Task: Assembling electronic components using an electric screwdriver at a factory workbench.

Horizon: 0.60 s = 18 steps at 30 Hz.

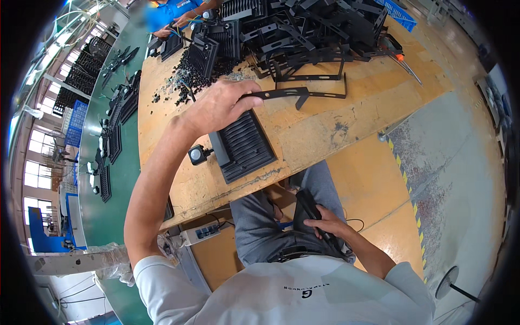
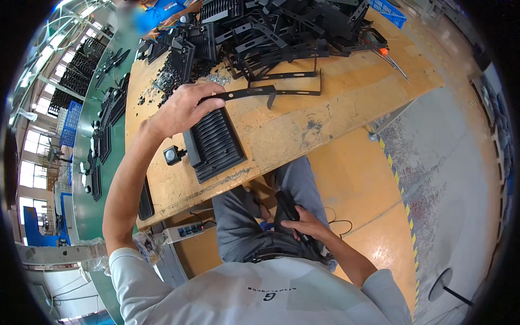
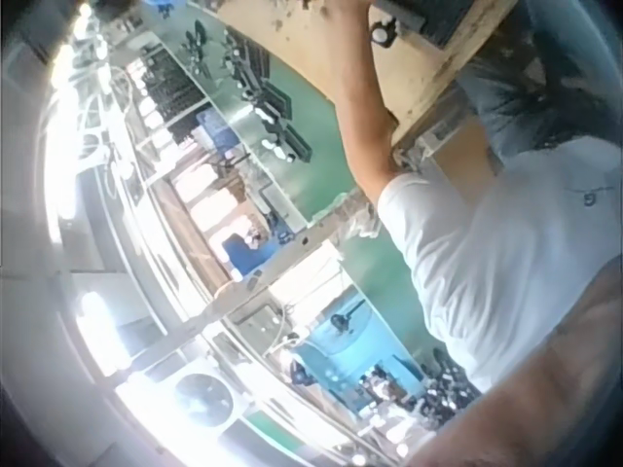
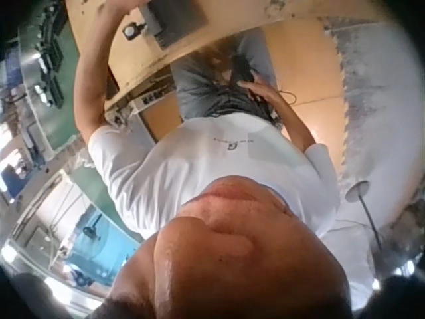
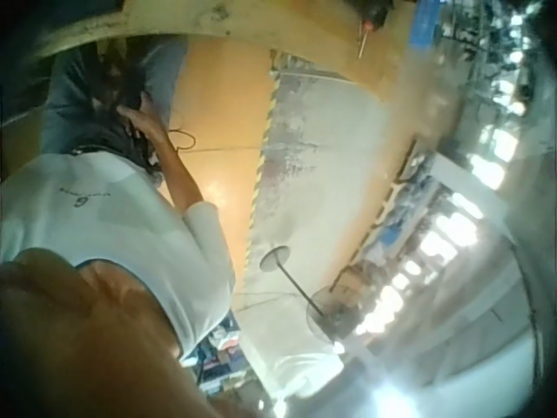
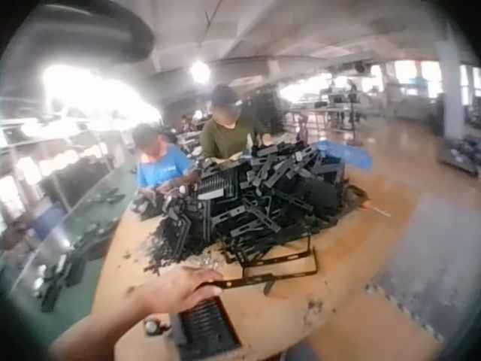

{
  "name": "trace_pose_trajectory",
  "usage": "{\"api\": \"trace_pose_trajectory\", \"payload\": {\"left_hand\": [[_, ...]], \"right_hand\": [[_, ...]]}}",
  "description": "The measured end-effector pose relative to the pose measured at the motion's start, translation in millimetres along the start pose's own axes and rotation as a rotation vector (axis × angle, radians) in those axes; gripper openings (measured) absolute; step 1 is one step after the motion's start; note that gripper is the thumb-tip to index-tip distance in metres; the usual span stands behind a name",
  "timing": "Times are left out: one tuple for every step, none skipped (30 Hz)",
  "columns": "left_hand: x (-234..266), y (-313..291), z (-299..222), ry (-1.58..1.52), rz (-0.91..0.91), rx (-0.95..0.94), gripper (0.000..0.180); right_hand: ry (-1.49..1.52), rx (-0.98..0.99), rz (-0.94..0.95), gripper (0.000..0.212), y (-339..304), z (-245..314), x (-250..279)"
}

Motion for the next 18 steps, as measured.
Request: {"api": "trace_pose_trajectory", "payload": {"left_hand": [[0.8,-1.6,2.8,-0.002,-0.004,-0.001,0.023],[0.7,-3.9,6.1,0.102,0.031,0.002,0.021],[0.4,-6.2,10.8,0.205,0.065,0.007,0.019],[-7.3,-11.1,23.8,0.282,0.08,-0.043,0.012],[-7.9,-10.1,24.1,0.277,0.076,-0.044,0.012],[-10.6,-8.9,25.2,0.346,0.112,-0.006,0.011],[-12.8,-7.4,26.5,0.415,0.148,0.032,0.013],[-11.0,-4.9,25.9,0.409,0.148,0.033,0.013],[-6.9,-0.4,22.8,0.418,0.102,-0.063,0.02],[-6.2,2.9,19.6,0.425,0.055,-0.159,0.027],[-9.6,2.8,19.8,0.422,0.053,-0.152,0.027],[-13.7,3.0,17.0,0.382,-0.026,-0.211,0.027],[-17.5,2.8,13.3,0.343,-0.105,-0.27,0.027],[-24.2,4.4,9.7,0.312,-0.095,-0.294,0.027],[-30.2,3.1,9.9,0.312,-0.099,-0.296,0.027],[-37.7,1.7,11.6,0.259,-0.058,-0.267,0.026],[-45.6,0.3,14.0,0.206,-0.017,-0.241,0.026],[-49.4,-4.1,14.9,0.188,-0.028,-0.257,0.026]], "right_hand": [[0.001,0.01,-0.002,0.068,0.6,1.1,-1.6],[0.001,0.018,-0.003,0.068,1.0,2.9,-3.1],[-0.005,0.016,-0.005,0.068,0.7,4.8,-5.0],[0.0,0.022,0.003,0.069,-0.2,7.5,-7.8],[0.009,0.026,0.007,0.07,-0.5,9.4,-9.4],[0.006,0.023,0.002,0.07,-0.2,9.7,-10.1],[-0.025,0.004,-0.025,0.07,0.1,9.3,-9.9],[-0.053,-0.016,-0.05,0.071,-0.7,8.3,-11.3],[-0.053,-0.022,-0.052,0.071,-1.0,9.6,-12.0],[-0.043,-0.013,-0.039,0.064,-1.2,13.1,-12.2],[-0.038,-0.006,-0.021,0.058,-1.5,15.8,-13.6],[-0.043,-0.011,-0.02,0.058,-1.2,14.5,-14.6],[-0.058,-0.025,-0.028,0.058,0.4,11.9,-14.7],[-0.07,-0.032,-0.041,0.059,3.2,10.5,-12.9],[-0.072,-0.032,-0.045,0.059,4.7,8.6,-11.7],[-0.069,-0.022,-0.048,0.057,5.2,6.1,-10.7],[-0.065,-0.01,-0.052,0.056,5.0,5.2,-10.0],[-0.066,-0.008,-0.058,0.056,4.6,4.6,-9.5]]}}
Point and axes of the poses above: each hand's wrist, its own y-axis towards the middle knuckle, its own x-axis out of the back of the hand, z = x × y, the point moved 3 cm from there along y, towards the middle knuckle, and after that the axes turned 4 degrees about y, right-handed, at the moved point
